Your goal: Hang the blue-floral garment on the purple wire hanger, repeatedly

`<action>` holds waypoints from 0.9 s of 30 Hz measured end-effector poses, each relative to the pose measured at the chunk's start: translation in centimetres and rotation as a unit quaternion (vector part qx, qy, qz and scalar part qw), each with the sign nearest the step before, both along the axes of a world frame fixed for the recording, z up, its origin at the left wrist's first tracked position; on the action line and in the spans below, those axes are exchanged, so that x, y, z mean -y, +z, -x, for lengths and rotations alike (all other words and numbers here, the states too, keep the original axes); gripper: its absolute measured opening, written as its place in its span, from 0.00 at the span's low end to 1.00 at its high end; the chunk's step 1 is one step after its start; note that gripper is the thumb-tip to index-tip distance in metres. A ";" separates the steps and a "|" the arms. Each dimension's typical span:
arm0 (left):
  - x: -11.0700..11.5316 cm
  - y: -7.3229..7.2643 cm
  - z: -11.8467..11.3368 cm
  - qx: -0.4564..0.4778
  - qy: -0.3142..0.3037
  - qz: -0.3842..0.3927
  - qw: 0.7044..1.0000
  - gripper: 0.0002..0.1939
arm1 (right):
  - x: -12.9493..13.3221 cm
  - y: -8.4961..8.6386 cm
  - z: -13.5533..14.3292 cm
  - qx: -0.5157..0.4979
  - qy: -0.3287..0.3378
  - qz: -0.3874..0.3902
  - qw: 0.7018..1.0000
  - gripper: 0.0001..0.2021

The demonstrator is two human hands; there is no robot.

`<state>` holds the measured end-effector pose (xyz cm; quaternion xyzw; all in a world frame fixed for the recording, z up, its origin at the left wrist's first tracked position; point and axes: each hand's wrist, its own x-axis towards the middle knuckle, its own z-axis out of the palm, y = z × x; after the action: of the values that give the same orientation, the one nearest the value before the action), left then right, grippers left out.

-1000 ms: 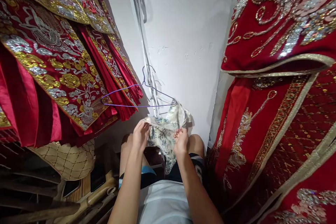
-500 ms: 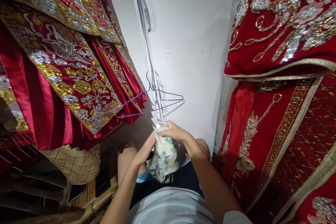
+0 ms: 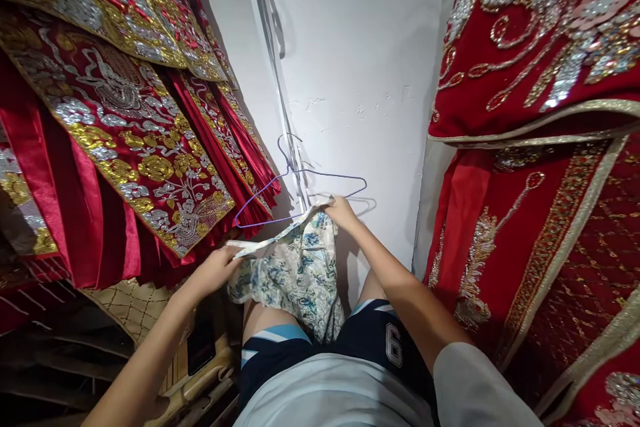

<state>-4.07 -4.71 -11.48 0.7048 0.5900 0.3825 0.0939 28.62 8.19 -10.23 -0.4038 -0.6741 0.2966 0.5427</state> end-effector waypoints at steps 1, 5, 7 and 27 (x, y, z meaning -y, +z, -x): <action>-0.2 0.6 0.1 0.010 0.000 -0.025 1.000 0.07 | 0.4 0.0 -0.5 0.001 -0.009 -0.002 1.000 0.06; -1.1 2.7 -1.0 -0.012 0.007 -0.086 0.996 0.14 | 2.4 0.6 -1.9 0.020 -0.039 0.005 0.999 0.10; -1.8 3.7 -2.2 -0.014 0.016 -0.092 0.996 0.13 | 3.3 0.7 -1.9 0.029 -0.036 0.010 0.999 0.11; -6.5 7.8 -3.0 0.019 0.042 -0.230 0.972 0.14 | 4.0 5.2 -10.9 0.006 0.063 0.040 0.997 0.09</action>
<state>-1.11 1.75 -3.65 0.6751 0.5133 0.5245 -0.0759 39.48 4.23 -5.06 -0.3834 -0.6893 0.3547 0.5020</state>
